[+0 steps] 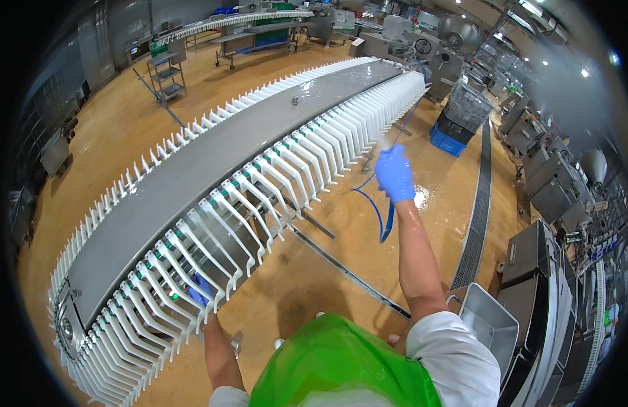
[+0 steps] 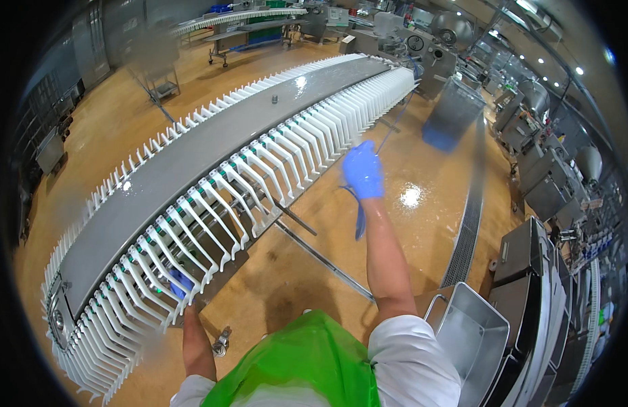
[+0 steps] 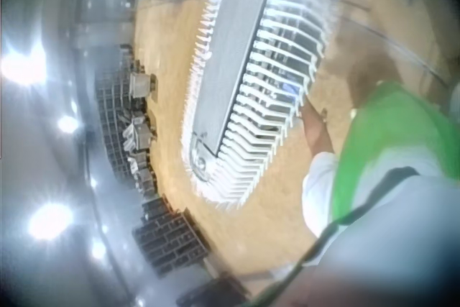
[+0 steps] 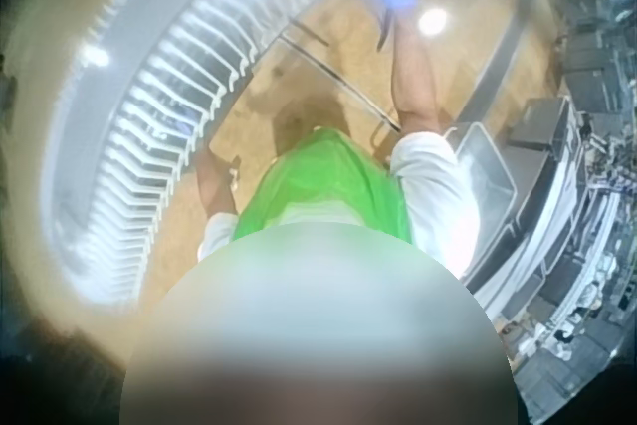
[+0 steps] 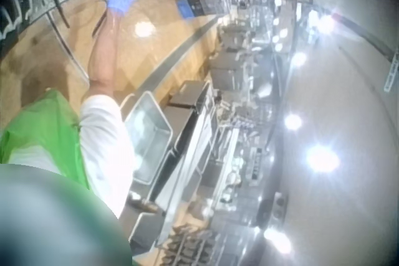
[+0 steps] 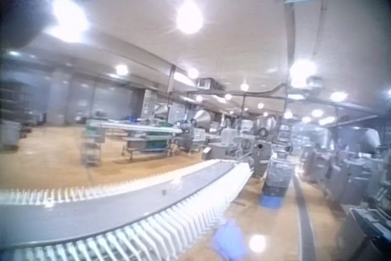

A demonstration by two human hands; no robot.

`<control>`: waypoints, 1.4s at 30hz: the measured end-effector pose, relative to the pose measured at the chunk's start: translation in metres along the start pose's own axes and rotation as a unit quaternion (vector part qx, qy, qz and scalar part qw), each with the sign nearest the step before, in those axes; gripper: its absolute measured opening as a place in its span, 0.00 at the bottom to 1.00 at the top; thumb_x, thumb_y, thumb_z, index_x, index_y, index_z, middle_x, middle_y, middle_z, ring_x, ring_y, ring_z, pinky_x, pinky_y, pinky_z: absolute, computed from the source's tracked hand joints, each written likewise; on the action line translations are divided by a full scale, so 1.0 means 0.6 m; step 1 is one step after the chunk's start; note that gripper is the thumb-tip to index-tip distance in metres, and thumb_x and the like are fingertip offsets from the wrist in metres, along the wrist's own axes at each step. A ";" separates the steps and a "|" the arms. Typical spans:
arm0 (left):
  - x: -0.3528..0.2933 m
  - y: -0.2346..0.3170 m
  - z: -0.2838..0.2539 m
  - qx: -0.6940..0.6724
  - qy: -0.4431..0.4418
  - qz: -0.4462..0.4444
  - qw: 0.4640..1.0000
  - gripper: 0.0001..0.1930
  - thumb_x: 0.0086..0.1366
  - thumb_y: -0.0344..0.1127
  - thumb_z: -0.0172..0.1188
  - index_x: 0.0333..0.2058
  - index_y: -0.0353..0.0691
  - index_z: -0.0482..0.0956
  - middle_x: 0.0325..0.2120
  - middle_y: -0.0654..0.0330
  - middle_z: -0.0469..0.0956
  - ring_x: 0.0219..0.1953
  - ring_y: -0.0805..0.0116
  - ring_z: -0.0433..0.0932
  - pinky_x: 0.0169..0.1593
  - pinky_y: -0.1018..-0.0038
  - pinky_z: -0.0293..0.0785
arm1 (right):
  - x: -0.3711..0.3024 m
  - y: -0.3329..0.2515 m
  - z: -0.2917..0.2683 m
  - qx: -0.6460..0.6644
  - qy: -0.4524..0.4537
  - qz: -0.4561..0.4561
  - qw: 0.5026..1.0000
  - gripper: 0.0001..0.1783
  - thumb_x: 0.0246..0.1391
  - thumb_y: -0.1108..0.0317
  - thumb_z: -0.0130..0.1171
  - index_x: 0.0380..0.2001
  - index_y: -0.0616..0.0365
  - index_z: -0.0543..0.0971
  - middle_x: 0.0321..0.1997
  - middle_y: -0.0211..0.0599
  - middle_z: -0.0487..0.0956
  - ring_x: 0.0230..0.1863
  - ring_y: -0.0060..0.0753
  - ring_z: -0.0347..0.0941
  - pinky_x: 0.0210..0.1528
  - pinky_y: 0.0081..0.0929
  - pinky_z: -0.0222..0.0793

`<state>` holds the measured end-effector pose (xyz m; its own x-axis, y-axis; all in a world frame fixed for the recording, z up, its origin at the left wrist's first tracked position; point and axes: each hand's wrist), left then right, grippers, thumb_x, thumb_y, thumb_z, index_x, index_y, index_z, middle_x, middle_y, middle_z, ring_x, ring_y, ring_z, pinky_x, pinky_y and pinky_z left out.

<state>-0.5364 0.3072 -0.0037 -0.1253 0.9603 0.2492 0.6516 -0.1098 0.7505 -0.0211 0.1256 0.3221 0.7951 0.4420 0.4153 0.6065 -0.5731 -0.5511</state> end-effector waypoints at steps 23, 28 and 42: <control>-0.007 0.260 0.208 0.049 -0.054 -0.013 0.997 0.15 0.67 0.42 0.51 0.33 0.34 0.77 0.28 0.48 0.78 0.30 0.51 0.76 0.35 0.60 0.72 | 0.304 0.171 -0.042 0.013 -0.019 0.107 0.994 0.16 0.60 0.62 0.41 0.39 0.68 0.63 0.29 0.63 0.77 0.17 0.50 0.77 0.13 0.40 0.71; 0.019 0.141 0.280 0.010 0.071 0.032 0.997 0.18 0.68 0.44 0.48 0.36 0.34 0.78 0.30 0.44 0.79 0.34 0.46 0.78 0.37 0.58 0.71 | 0.309 0.066 -0.049 0.048 -0.167 0.037 0.984 0.15 0.55 0.64 0.43 0.36 0.69 0.66 0.25 0.60 0.78 0.22 0.55 0.78 0.30 0.46 0.75; -0.006 0.319 0.448 0.113 -0.009 0.026 0.993 0.16 0.66 0.47 0.49 0.34 0.39 0.78 0.30 0.50 0.79 0.33 0.52 0.77 0.37 0.62 0.73 | 0.429 0.077 0.040 -0.093 -0.226 -0.136 0.960 0.17 0.56 0.64 0.43 0.43 0.66 0.66 0.38 0.65 0.78 0.39 0.59 0.77 0.42 0.47 0.71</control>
<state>-0.2100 0.3518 -0.0253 -0.0750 0.9592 0.2726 0.8090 -0.1013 0.5790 0.2113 0.2293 0.3861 0.5487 0.8230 0.1467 0.8155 -0.4883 -0.3108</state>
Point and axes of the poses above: each hand's wrist, its own x-axis towards the middle knuckle, its own z-axis out of the palm, y = z × x
